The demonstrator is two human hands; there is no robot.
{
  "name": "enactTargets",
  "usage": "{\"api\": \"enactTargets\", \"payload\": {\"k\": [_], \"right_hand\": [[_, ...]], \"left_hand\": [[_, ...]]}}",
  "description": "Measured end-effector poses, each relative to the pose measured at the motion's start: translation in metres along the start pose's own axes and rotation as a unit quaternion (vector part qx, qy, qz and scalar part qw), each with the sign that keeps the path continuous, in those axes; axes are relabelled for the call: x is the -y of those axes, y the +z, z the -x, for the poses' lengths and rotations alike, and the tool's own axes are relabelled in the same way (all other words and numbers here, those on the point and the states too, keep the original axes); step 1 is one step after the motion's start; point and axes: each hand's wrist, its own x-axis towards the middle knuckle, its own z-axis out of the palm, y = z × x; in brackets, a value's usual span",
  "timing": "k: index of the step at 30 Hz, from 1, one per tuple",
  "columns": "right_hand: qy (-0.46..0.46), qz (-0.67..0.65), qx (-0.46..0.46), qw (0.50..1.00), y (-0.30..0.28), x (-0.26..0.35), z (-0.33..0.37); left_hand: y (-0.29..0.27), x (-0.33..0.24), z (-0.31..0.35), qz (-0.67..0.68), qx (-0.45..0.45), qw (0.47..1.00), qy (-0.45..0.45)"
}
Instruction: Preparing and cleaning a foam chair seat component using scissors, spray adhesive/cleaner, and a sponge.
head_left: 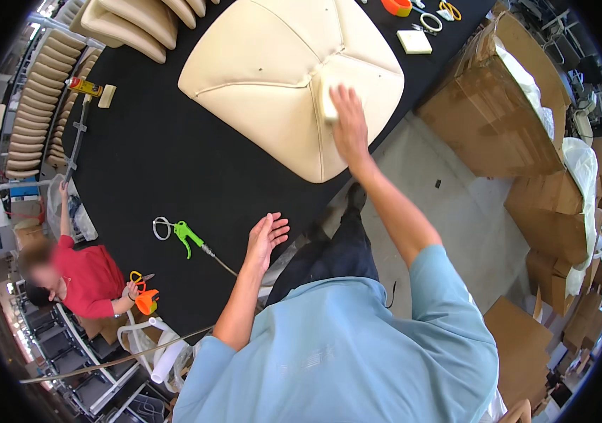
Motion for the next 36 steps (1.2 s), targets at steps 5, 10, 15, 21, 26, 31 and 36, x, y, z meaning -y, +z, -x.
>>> {"api": "enactTargets", "payload": {"k": [5,10,15,21,26,31,36], "right_hand": [[-0.074,0.083,0.136,0.984,0.021,0.007,0.084],[-0.105,0.063,0.156,0.980,0.014,-0.005,0.114],[-0.081,0.019,0.050,0.995,0.015,0.021,-0.034],[-0.157,0.087,0.205,0.962,0.020,-0.015,0.150],[-0.199,0.040,0.197,0.959,0.026,0.024,0.042],[-0.282,0.011,0.119,0.952,0.062,0.112,-0.120],[-0.383,0.005,0.237,0.893,0.070,0.073,0.001]], "left_hand": [[0.009,0.006,0.002,0.026,0.003,1.000,-0.004],[0.004,0.022,0.005,0.039,-0.015,0.999,-0.012],[0.006,0.023,0.005,0.034,0.003,0.999,-0.005],[0.004,0.028,0.014,0.061,-0.028,0.998,0.016],[-0.005,0.040,0.021,0.056,-0.051,0.997,0.003],[0.008,0.030,0.021,0.049,-0.039,0.998,0.011],[0.014,0.028,0.026,0.075,-0.040,0.996,0.029]]}}
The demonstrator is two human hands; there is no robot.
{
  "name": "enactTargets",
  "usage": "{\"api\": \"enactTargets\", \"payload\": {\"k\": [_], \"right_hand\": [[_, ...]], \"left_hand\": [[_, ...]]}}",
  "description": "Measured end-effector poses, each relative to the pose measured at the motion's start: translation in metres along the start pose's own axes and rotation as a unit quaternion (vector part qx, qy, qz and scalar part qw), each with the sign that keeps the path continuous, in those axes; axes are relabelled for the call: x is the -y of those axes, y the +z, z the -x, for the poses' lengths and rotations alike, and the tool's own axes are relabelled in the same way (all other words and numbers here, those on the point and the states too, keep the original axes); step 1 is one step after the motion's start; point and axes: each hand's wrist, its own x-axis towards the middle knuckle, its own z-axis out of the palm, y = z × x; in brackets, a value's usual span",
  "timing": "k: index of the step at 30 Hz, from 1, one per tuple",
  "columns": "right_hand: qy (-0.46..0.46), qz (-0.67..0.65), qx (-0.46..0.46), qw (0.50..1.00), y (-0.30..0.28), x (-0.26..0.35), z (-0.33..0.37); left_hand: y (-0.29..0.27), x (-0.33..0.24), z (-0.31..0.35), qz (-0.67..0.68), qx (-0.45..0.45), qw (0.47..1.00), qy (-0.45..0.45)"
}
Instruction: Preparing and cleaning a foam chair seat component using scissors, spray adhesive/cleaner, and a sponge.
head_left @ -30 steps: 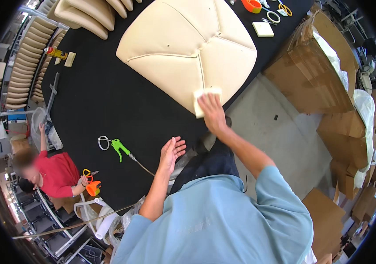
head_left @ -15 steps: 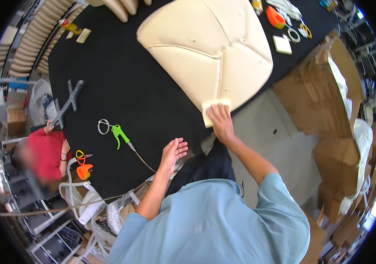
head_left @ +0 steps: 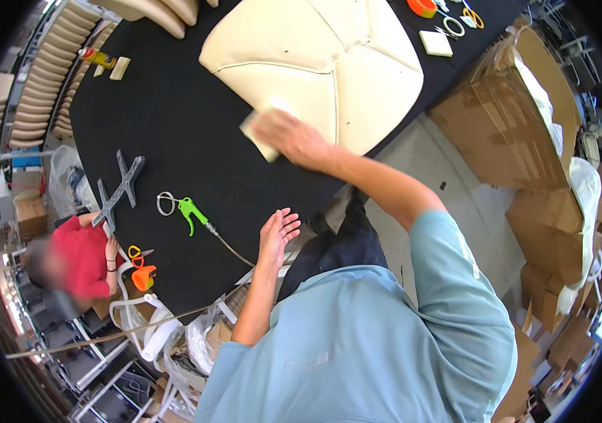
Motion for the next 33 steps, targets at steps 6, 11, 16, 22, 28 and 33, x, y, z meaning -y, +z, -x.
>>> {"api": "enactTargets", "payload": {"k": [6,11,16,22,28,33], "right_hand": [[-0.009,-0.035,0.173,0.984,-0.019,0.012,0.192],[0.312,0.084,-0.009,0.946,-0.054,-0.052,0.249],[0.457,0.029,-0.168,0.873,-0.004,0.008,0.182],[0.329,0.028,-0.119,0.936,-0.025,-0.022,0.107],[0.321,0.061,-0.136,0.935,-0.029,-0.043,0.090],[0.294,0.003,0.004,0.956,-0.001,0.050,0.180]], "left_hand": [[-0.010,0.006,-0.006,-0.023,-0.007,0.999,-0.034],[-0.009,-0.004,-0.013,-0.048,0.006,0.998,-0.031],[0.010,-0.008,-0.017,-0.070,0.020,0.996,-0.040],[0.028,-0.008,-0.021,-0.081,0.035,0.995,-0.048],[0.036,-0.007,-0.022,-0.081,0.045,0.995,-0.047],[0.032,-0.005,-0.018,-0.067,0.023,0.996,-0.049]]}}
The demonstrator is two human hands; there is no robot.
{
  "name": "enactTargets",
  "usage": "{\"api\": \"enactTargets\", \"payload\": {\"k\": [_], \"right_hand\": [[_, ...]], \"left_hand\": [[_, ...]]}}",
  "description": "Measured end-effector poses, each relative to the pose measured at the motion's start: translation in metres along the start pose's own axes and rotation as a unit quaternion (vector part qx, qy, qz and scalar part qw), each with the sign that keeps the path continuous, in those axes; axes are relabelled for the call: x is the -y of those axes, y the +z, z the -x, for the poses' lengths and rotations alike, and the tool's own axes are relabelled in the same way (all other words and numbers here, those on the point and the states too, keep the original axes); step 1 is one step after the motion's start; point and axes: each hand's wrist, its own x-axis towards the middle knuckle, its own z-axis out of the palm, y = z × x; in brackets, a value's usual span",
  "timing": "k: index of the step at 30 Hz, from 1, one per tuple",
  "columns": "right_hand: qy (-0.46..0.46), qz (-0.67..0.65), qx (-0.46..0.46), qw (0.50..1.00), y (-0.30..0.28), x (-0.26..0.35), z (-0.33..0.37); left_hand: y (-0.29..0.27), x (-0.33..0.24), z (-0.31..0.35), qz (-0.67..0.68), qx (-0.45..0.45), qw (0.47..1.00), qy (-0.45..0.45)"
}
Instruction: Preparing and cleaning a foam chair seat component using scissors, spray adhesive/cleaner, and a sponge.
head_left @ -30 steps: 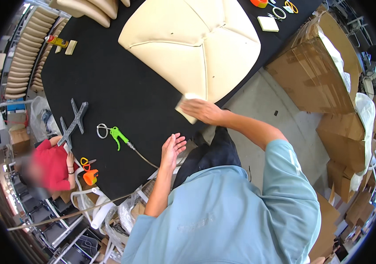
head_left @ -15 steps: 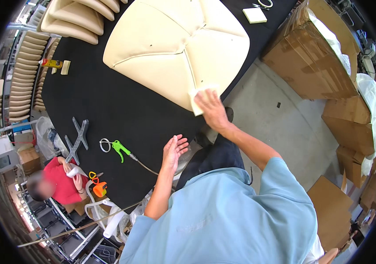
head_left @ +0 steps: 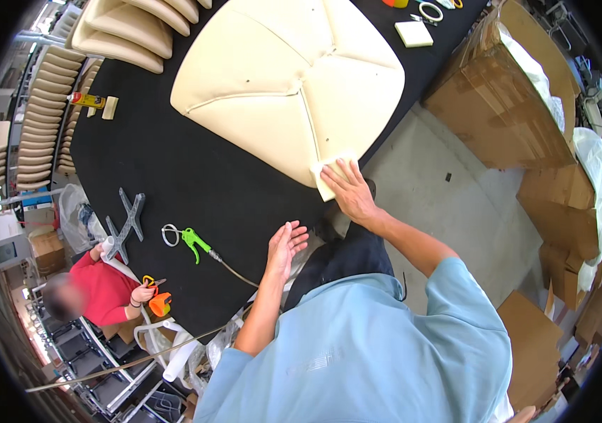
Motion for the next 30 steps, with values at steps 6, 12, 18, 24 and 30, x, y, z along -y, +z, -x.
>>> {"api": "enactTargets", "payload": {"k": [6,12,18,24,30], "right_hand": [[0.016,0.012,-0.117,0.993,-0.055,-0.026,-0.155],[-0.077,0.014,-0.070,0.995,-0.011,-0.014,-0.119],[-0.029,0.065,-0.044,0.996,-0.030,-0.090,-0.132],[0.138,-0.004,-0.229,0.964,-0.045,-0.160,-0.167],[-0.062,-0.052,-0.143,0.986,-0.089,-0.125,-0.279]], "left_hand": [[0.019,-0.020,-0.018,-0.016,0.006,0.999,0.029],[0.043,-0.047,-0.033,0.015,-0.025,0.997,0.078],[0.070,-0.062,-0.065,-0.023,-0.080,0.990,0.110],[0.083,-0.070,-0.099,0.018,-0.121,0.980,0.157],[0.073,-0.040,-0.119,0.115,-0.074,0.978,0.157]]}}
